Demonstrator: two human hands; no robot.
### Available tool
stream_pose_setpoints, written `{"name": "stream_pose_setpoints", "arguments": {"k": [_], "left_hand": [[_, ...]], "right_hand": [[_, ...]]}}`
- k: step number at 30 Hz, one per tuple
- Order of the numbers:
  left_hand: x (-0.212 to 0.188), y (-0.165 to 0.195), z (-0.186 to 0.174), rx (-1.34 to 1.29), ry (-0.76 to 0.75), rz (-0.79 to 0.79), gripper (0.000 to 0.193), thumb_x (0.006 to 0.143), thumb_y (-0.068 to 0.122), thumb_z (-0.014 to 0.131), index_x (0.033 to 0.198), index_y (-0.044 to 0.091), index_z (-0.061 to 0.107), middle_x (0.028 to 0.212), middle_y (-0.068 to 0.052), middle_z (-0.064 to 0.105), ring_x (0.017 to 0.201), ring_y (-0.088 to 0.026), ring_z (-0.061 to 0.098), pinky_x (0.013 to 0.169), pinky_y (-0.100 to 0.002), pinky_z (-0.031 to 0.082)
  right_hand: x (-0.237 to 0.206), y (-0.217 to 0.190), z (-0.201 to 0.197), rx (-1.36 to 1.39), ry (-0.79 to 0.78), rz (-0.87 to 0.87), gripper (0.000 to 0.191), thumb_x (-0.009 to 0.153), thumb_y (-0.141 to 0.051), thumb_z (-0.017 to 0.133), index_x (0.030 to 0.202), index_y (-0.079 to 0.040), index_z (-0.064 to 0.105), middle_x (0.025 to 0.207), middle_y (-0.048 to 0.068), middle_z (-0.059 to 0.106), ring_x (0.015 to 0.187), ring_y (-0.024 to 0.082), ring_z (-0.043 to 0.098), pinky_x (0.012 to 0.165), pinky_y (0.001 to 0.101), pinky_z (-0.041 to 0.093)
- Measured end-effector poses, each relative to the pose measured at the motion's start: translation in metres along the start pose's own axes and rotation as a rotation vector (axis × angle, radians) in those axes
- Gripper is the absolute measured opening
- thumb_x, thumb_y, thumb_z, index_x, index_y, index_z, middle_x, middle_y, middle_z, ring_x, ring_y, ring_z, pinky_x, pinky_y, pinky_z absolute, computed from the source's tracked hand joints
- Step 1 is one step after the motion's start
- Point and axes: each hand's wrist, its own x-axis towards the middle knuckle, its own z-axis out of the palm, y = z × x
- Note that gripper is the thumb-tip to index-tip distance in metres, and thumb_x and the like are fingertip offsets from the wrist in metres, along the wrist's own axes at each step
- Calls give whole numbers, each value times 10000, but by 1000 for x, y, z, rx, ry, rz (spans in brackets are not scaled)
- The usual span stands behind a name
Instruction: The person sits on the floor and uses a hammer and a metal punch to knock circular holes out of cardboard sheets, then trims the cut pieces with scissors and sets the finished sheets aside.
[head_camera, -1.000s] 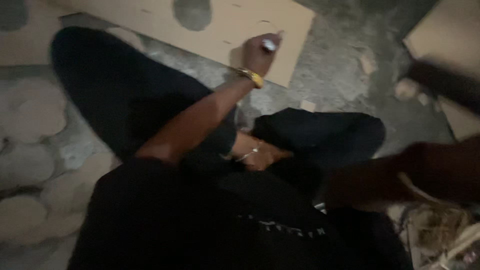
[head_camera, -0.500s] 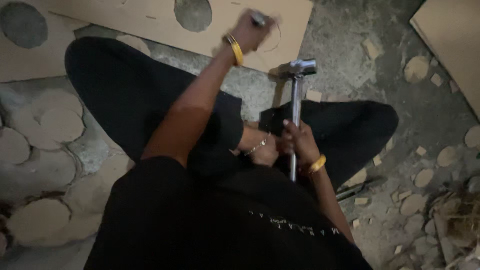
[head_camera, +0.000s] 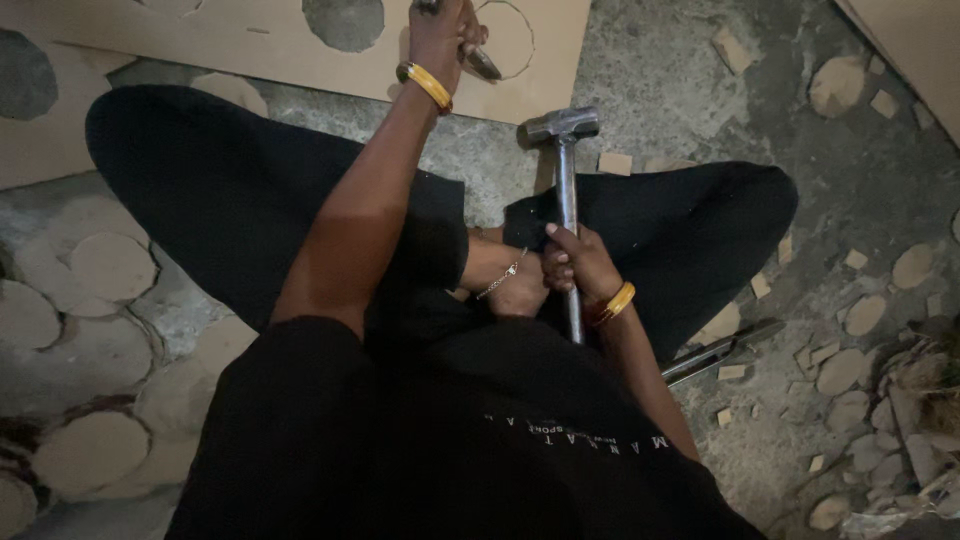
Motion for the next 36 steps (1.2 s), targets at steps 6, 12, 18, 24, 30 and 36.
{"name": "stream_pose_setpoints", "arguments": {"k": [6, 12, 18, 24, 30, 36], "left_hand": [[-5, 3, 6, 43, 39, 28, 403, 971, 291, 728, 729, 81, 483, 605, -24, 476, 510, -173, 448, 606, -390, 484], [-6, -1, 18, 225, 87, 56, 439, 988, 315, 732, 708, 68, 502, 591, -18, 502, 502, -140, 503, 514, -334, 425], [-6, -20, 24, 357, 203, 169, 299, 935, 281, 767, 810, 87, 576, 612, 0, 612, 502, -97, 589, 442, -276, 438], [-10, -22, 30, 410, 169, 129, 397, 991, 203, 721, 674, 34, 552, 606, 24, 507, 546, -72, 450, 495, -259, 340], [-36, -35, 54, 681, 115, 459, 328, 1008, 271, 742, 840, -10, 746, 720, -31, 705, 695, -97, 647, 643, -346, 551], [-47, -46, 61, 996, 127, 223, 414, 1001, 339, 718, 752, 9, 713, 642, -142, 657, 554, -249, 594, 577, -376, 488]], "right_hand": [[4, 3, -7, 23, -121, -46, 255, 1042, -214, 599, 879, -145, 416, 588, -53, 423, 443, 41, 373, 372, 222, 316], [9, 9, -12, 100, -67, 6, 248, 1023, -205, 616, 888, -151, 415, 614, -54, 422, 450, 34, 377, 373, 209, 300], [8, 1, -1, -31, -1, -87, 247, 1006, -189, 628, 897, -142, 411, 605, -43, 393, 445, 50, 367, 373, 231, 296], [-6, -17, 22, -276, 160, -315, 179, 996, -203, 639, 939, -113, 495, 605, -23, 454, 454, 71, 424, 380, 254, 335], [-79, -106, -5, -741, 358, -1166, 218, 1070, -238, 654, 998, -37, 613, 751, 10, 557, 627, 105, 492, 540, 291, 396], [-150, -160, 38, -334, 243, -1638, 185, 1044, -190, 650, 1102, -21, 604, 776, 22, 579, 645, 130, 517, 552, 302, 428]]}}
